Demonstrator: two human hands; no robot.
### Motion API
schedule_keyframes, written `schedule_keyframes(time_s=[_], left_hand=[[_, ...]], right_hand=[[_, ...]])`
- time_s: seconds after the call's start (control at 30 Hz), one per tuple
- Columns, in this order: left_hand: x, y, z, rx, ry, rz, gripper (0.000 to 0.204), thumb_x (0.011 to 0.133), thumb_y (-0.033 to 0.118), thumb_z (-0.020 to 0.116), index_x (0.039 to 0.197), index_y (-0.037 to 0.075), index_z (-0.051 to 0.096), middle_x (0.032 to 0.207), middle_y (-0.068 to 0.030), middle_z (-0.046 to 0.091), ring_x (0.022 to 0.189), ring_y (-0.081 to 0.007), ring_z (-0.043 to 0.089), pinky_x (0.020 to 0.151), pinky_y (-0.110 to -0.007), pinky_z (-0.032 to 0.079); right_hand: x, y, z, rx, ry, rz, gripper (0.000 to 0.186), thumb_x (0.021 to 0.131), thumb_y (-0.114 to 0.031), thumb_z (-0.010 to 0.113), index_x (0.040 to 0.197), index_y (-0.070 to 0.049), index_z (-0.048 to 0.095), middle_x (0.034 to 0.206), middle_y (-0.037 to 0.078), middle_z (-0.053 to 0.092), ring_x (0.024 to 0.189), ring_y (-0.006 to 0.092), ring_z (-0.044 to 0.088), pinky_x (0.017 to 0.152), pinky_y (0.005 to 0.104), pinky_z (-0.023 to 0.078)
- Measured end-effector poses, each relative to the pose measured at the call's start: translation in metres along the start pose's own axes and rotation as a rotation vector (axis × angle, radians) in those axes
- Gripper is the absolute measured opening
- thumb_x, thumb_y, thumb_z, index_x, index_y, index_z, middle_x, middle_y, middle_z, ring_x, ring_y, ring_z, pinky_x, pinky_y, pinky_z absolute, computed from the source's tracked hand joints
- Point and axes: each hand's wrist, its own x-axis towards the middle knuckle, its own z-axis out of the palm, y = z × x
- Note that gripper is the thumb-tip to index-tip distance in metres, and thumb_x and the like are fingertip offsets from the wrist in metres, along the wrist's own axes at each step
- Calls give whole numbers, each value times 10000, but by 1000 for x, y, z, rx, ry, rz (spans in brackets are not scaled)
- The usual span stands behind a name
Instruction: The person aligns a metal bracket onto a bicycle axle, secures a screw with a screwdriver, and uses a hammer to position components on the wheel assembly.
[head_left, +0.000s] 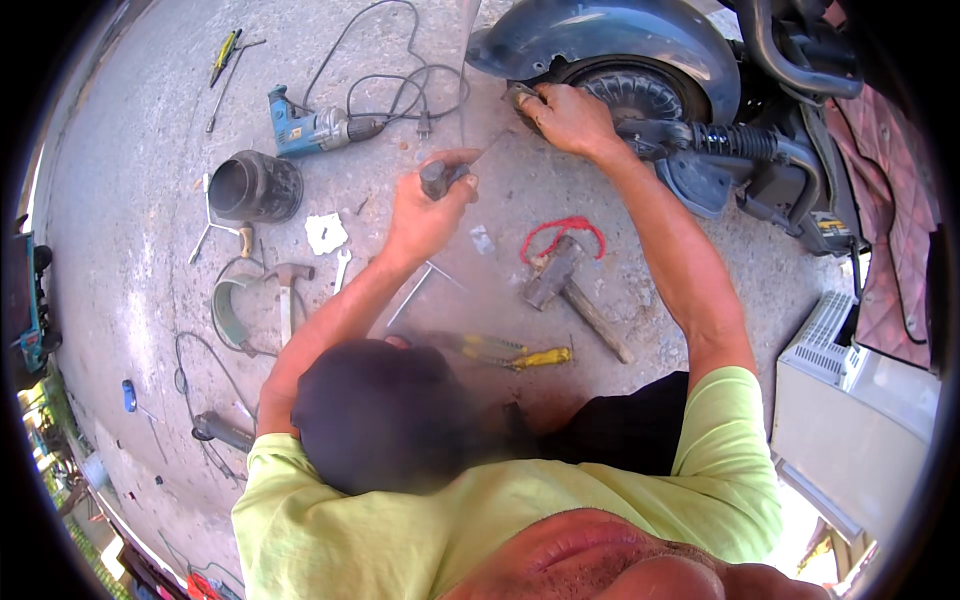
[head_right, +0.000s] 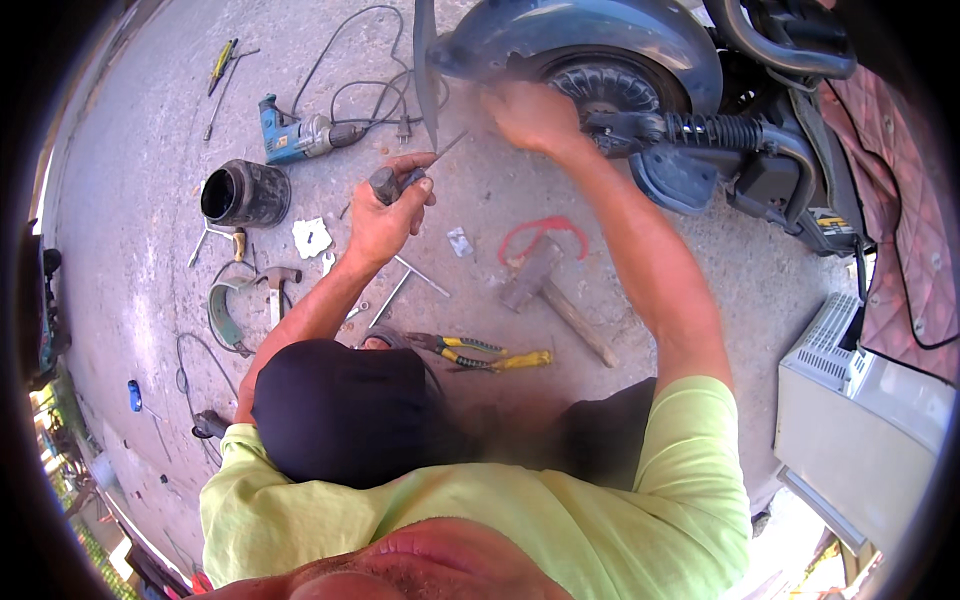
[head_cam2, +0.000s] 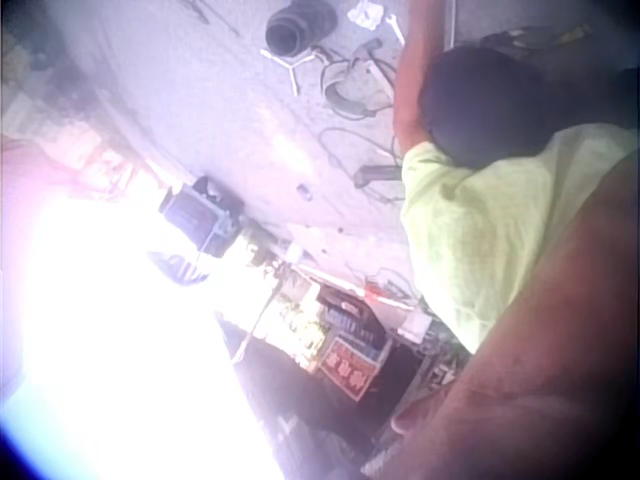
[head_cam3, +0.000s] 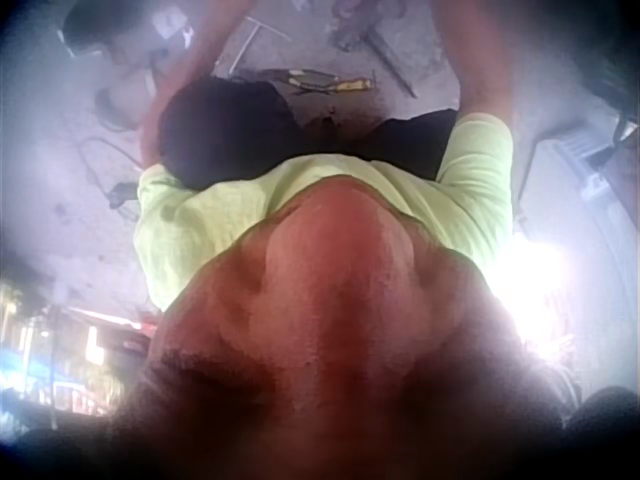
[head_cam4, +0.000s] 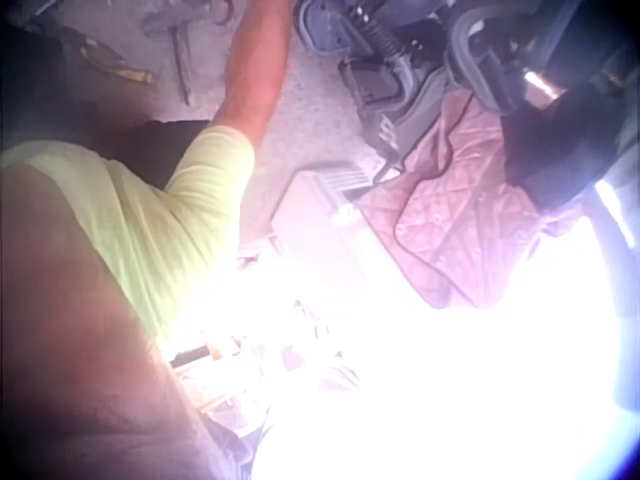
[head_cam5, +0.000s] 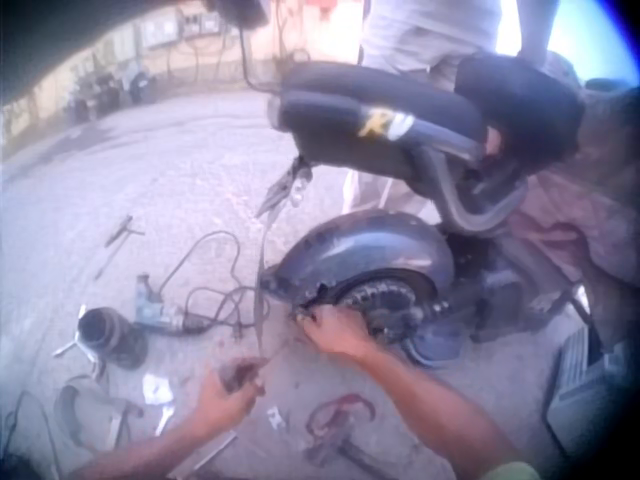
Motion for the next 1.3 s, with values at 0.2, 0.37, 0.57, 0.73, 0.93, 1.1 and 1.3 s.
schedule_keyframes(time_s=[0.2,0.37,0.57,0.73,0.93,1.1,1.3], left_hand=[[-4,-33,-16,156,3,-49,355,893,133,675,1228,12,671,949,-76,687,842,-169,645,798,-321,517],[-26,-70,-23,443,-101,-35,469,877,157,695,1325,46,610,1103,-173,694,1055,-252,684,918,-374,530],[-48,-104,-23,746,-232,49,645,777,88,740,1388,87,534,1144,-185,632,1047,-383,656,902,-456,538],[-55,-119,-24,901,-338,66,733,734,50,726,1424,124,489,1075,-176,596,1015,-406,632,863,-490,530],[-64,-134,-25,922,-346,112,741,726,43,723,1425,125,492,1090,-176,583,1028,-421,611,884,-501,510],[-66,-140,-25,903,-333,99,757,714,44,726,1429,124,489,1113,-174,582,1036,-414,606,894,-495,506],[-72,-146,-30,881,-283,108,774,681,45,741,1414,120,504,1119,-163,579,1020,-404,604,890,-484,504]], right_hand=[[2,0,16,-149,-209,19,494,921,-487,579,1171,-89,732,1067,234,730,1035,412,691,921,514,532],[-1,0,18,-79,-101,15,508,893,-452,634,1207,-62,717,1066,233,733,1033,403,695,919,497,536],[-5,5,17,58,-1,-31,463,877,-416,656,1174,-66,716,1088,218,728,1038,409,687,899,496,540],[-9,8,17,133,69,-78,449,876,-399,663,1177,-70,715,1093,205,728,1037,410,682,896,494,537],[-10,6,17,267,98,-49,439,892,-371,674,1184,-45,716,1091,186,738,1032,348,694,893,435,536],[3,19,18,668,93,49,344,928,-211,701,1172,30,689,1030,93,756,959,165,700,798,283,524],[6,33,12,1204,246,63,270,933,-135,680,1162,7,666,1079,90,736,992,180,688,851,288,531]])
